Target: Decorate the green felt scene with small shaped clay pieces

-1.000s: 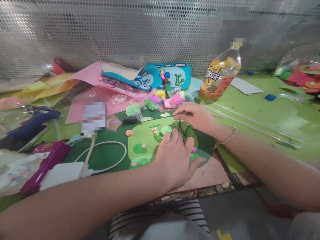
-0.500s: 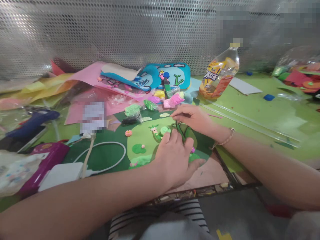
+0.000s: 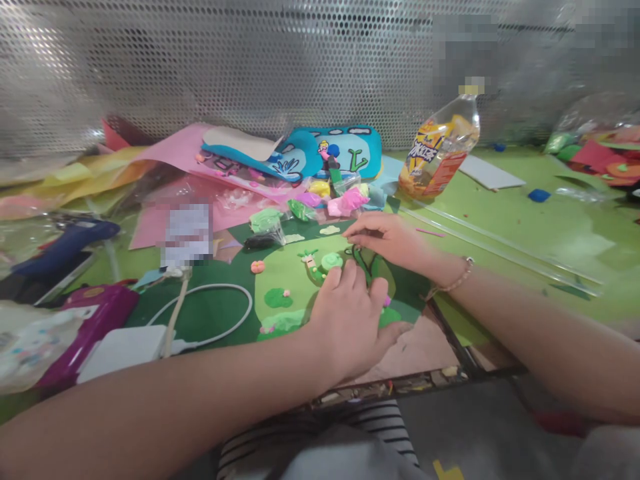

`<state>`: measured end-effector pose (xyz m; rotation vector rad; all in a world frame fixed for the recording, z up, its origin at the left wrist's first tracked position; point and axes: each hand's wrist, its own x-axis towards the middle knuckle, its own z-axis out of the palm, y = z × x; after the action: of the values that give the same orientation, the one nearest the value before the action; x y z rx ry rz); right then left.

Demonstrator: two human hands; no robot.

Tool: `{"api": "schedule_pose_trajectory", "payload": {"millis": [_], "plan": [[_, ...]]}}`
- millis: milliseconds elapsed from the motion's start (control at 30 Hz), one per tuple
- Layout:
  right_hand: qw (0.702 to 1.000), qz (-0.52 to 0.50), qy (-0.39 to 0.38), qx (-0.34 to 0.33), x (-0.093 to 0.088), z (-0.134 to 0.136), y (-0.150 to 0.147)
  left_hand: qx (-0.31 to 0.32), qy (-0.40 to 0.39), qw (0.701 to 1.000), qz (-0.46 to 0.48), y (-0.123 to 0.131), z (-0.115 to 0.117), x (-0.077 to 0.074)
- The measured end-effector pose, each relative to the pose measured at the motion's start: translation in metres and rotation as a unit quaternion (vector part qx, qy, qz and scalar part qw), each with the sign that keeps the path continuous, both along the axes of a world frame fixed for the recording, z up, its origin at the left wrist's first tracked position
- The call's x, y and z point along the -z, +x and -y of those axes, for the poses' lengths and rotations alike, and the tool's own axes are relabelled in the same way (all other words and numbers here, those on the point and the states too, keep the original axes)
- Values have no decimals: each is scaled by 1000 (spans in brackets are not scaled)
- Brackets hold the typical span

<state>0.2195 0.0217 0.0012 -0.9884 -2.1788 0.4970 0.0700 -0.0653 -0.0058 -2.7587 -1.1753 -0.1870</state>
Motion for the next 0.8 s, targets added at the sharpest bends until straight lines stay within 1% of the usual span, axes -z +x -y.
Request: {"api": "schedule_pose_trajectory", "payload": {"millis": [300, 533, 600, 800], "plan": [[999, 29, -10, 12, -1, 0, 3, 2, -1, 1000, 4, -1, -2, 1], [998, 21, -60, 29, -1, 3, 2, 1, 12, 1000, 8, -1, -2, 3], [996, 33, -73, 30, -2, 4, 2, 3, 10, 1000, 11, -1, -2, 3], [995, 87, -42, 25, -6, 6, 1, 6, -2, 1000, 12, -1, -3, 3]]}}
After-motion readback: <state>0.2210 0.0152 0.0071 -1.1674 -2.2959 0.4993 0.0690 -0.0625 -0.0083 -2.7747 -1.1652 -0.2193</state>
